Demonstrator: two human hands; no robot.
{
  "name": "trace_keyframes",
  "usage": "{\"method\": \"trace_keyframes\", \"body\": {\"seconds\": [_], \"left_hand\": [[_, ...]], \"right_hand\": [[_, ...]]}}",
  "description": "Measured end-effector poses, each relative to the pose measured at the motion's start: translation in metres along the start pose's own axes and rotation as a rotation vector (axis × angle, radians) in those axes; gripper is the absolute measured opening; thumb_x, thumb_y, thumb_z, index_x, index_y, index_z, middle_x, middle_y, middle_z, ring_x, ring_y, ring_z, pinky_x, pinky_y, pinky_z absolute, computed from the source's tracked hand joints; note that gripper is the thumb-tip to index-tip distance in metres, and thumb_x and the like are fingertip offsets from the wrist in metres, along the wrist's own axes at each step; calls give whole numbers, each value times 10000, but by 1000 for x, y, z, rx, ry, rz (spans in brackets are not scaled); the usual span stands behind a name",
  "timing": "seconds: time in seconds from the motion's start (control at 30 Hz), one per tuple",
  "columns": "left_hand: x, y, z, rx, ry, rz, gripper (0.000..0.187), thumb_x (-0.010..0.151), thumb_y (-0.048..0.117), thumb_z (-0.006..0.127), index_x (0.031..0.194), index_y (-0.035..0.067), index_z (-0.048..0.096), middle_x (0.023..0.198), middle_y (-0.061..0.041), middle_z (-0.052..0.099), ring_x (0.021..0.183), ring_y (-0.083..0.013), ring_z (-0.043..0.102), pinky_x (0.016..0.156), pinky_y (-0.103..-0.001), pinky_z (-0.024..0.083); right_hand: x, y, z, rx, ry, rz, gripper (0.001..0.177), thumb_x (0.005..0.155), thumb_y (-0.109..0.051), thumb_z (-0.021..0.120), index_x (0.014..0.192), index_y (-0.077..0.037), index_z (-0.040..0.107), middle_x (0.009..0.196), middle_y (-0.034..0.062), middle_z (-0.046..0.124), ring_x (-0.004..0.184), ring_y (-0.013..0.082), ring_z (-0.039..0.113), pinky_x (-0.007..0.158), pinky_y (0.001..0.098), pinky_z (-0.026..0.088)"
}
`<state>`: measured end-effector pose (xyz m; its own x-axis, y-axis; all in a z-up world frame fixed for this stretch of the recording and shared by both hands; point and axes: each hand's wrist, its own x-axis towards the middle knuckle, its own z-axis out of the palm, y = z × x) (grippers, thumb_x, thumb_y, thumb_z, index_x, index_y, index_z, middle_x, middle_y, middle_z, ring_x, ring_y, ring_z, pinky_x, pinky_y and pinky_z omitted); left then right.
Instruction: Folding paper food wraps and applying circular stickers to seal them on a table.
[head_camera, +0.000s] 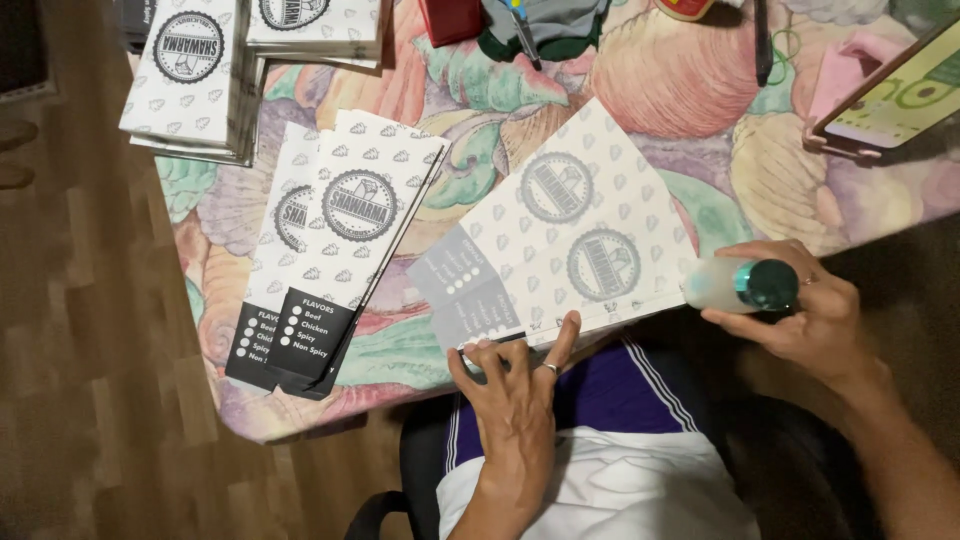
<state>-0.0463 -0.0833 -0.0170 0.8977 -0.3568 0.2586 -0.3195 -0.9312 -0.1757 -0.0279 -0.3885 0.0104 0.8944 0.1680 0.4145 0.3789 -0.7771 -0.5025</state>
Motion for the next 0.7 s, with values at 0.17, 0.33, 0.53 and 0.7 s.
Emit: {"method": "trace_keyframes", "body": {"seconds": [0.17, 0.33, 0.53, 0.7], "left_hand": [[-2, 0, 3, -38, -14, 1, 863, 890, 48, 561, 1573, 512, 309, 1072, -183, 467, 989, -439, 510, 1003, -693, 425], [-8, -2, 10, -12, 4, -18, 899, 891, 13, 531, 1583, 523, 269, 1128, -256, 483, 1001, -455, 483, 1008, -680, 439], [-23, -7, 43, -129, 260, -23, 505, 1013, -4, 460, 1468, 209, 516, 1223, -277, 484, 1146, -452, 512, 965, -637, 529], [-26, -15, 52, -278, 343, -8, 422, 1036, 183, 495, 1445, 190, 595, 1232, -218, 537, 1143, -385, 536, 985, -590, 484]], "right_hand": [[28, -46, 46, 205, -60, -78, 606, 756, -240, 897, 1221, 45, 634, 1180, 165, 699, 1068, 288, 682, 998, 380, 520], [17, -25, 32, 250, -115, -103, 614, 739, -227, 894, 1208, 69, 631, 1194, 154, 703, 1075, 287, 682, 996, 394, 517], [10, -14, 21, 10, -54, 18, 609, 687, -152, 937, 1185, 96, 691, 1181, 201, 718, 1024, 275, 675, 983, 365, 521], [51, -71, 82, 336, -145, -217, 617, 774, -310, 888, 1232, 6, 622, 1198, 131, 706, 1074, 297, 699, 986, 411, 523]]}}
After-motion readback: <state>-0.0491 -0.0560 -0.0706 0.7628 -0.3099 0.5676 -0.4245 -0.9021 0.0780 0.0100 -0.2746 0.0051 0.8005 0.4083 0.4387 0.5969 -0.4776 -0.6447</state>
